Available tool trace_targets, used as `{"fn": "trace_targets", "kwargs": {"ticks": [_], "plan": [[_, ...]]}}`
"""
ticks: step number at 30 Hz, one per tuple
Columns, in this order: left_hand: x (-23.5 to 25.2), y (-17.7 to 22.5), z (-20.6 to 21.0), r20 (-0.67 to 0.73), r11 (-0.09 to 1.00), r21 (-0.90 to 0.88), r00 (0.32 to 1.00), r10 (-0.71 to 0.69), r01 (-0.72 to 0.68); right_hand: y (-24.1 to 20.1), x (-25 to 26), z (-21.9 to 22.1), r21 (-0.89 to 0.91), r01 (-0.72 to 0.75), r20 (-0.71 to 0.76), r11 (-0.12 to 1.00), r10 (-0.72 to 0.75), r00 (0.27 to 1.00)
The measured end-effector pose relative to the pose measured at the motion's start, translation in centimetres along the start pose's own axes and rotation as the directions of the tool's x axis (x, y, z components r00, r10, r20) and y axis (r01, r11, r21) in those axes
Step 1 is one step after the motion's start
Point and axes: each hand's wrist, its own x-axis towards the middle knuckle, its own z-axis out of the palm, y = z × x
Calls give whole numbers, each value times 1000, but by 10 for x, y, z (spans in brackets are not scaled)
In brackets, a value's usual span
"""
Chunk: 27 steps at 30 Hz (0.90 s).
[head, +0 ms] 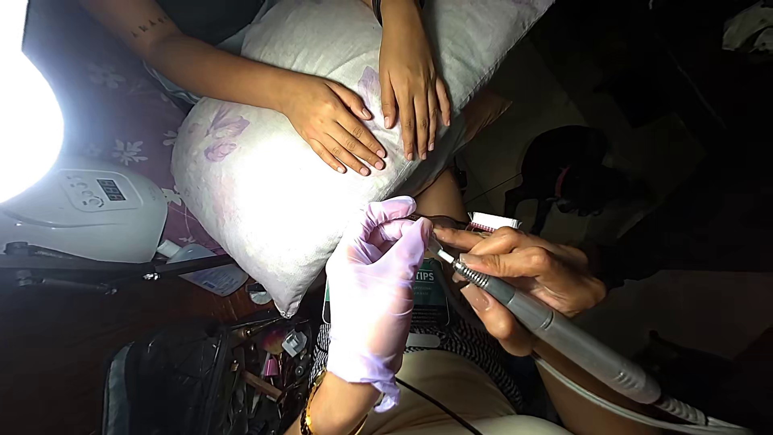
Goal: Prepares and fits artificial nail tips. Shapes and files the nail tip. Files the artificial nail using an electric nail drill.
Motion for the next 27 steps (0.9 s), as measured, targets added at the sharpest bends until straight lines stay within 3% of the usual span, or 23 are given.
{"fn": "trace_targets", "kwargs": {"ticks": [27], "plan": [[1, -1, 1, -3, 998, 51, 999, -39, 39, -1, -2, 0, 24, -44, -7, 999, 45, 999]]}}
